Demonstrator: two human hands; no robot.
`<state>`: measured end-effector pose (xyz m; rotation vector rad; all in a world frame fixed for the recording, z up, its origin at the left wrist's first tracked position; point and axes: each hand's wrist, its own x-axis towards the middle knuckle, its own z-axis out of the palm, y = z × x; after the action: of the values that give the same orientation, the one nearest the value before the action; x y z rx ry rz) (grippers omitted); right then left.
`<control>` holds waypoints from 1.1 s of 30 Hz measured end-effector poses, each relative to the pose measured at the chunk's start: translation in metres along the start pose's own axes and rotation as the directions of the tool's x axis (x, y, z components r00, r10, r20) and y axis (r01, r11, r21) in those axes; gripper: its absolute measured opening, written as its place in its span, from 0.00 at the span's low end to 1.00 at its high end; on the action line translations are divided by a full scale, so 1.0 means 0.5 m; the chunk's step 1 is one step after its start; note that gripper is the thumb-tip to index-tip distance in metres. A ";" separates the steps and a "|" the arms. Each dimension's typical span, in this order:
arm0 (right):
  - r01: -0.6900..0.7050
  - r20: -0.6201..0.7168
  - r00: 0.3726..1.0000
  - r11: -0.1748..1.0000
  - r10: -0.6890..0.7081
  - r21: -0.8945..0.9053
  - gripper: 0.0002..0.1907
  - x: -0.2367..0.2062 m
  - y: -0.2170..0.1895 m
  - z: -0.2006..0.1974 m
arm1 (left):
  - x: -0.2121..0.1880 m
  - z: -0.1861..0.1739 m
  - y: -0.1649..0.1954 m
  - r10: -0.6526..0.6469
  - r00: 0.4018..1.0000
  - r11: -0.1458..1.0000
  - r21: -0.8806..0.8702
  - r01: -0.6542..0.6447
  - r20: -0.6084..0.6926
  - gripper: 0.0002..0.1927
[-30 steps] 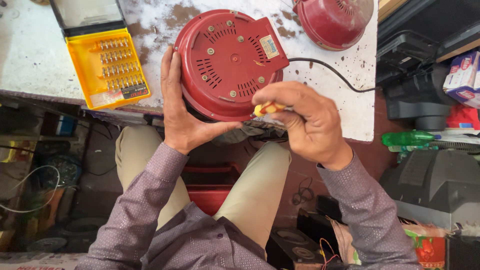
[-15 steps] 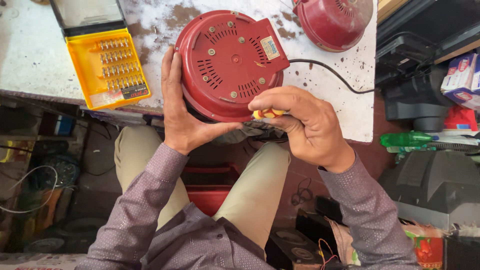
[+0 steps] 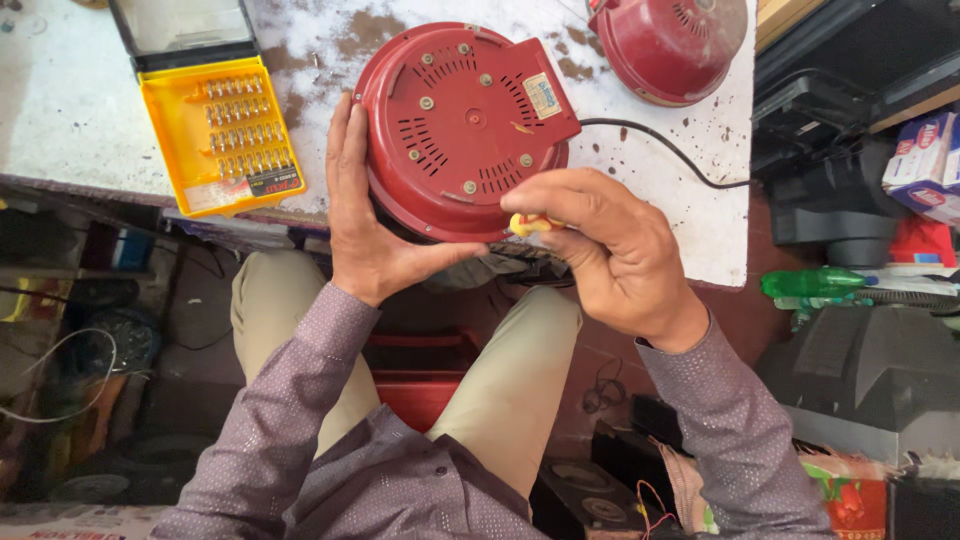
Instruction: The person uses a screwdriver to remove screws from the casing of a red electric heater. They systematically loosen and remove multiple screws from the bottom and side of the device while holding it steady on a workbench.
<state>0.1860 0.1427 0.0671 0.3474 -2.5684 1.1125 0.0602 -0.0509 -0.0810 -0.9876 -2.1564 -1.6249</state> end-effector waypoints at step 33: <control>-0.026 -0.109 0.993 0.972 0.052 0.233 0.18 0.024 0.017 0.135 | 0.002 -0.008 0.005 -0.065 0.997 0.994 -0.082 0.068 0.040 0.79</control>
<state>0.1589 0.0976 0.0226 0.2793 -2.3611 1.4084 0.0603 -0.0539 -0.0774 -0.9867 -2.1834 -1.7529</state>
